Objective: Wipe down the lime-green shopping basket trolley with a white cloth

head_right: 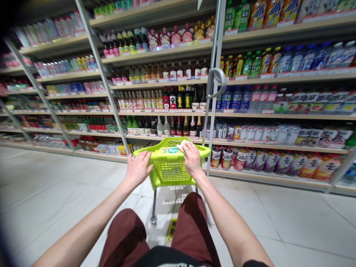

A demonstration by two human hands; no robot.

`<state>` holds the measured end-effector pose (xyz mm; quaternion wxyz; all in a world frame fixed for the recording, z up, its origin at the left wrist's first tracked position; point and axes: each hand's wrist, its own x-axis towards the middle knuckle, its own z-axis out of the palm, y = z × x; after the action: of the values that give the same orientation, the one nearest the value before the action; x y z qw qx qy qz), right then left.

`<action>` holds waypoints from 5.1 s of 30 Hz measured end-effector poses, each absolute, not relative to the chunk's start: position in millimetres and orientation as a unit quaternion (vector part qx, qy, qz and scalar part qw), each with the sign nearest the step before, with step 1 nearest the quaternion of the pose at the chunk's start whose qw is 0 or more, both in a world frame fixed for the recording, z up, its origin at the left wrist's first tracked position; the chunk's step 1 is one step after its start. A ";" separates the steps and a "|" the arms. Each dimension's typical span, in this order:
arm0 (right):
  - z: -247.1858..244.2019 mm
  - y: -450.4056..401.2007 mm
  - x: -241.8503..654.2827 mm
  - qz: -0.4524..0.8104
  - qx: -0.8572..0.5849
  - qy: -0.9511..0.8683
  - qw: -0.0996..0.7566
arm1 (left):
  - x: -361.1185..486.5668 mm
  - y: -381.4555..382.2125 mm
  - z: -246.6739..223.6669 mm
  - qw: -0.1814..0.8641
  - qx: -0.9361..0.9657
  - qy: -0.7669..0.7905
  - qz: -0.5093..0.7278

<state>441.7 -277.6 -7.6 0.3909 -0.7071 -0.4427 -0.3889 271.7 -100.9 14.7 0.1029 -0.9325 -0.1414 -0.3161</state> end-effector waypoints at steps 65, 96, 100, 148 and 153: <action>16.0 -185.0 380.1 -0.197 -0.634 -0.552 0.504 | 313.4 -93.3 26.5 0.027 -0.938 -0.087 -0.334; -21.8 -230.0 443.7 -0.351 -0.792 -0.326 0.378 | 275.8 -44.0 24.1 0.067 -0.903 -0.124 -0.405; -22.4 -227.3 440.5 -0.356 -0.798 -0.336 0.352 | 304.3 -78.2 27.3 0.069 -0.915 -0.060 -0.392; -8.7 -220.0 460.6 -0.296 -0.822 -0.315 0.372 | 273.6 -89.5 29.7 0.076 -0.935 -0.042 -0.344; -4.7 -199.1 427.9 -0.282 -0.789 -0.422 0.346 | 287.5 -101.6 33.4 0.077 -0.939 -0.033 -0.335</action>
<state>427.9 -199.1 -4.7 0.3464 -0.7888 -0.4222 -0.2822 287.5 -101.6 33.4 0.0770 -0.9386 -0.0332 -0.3347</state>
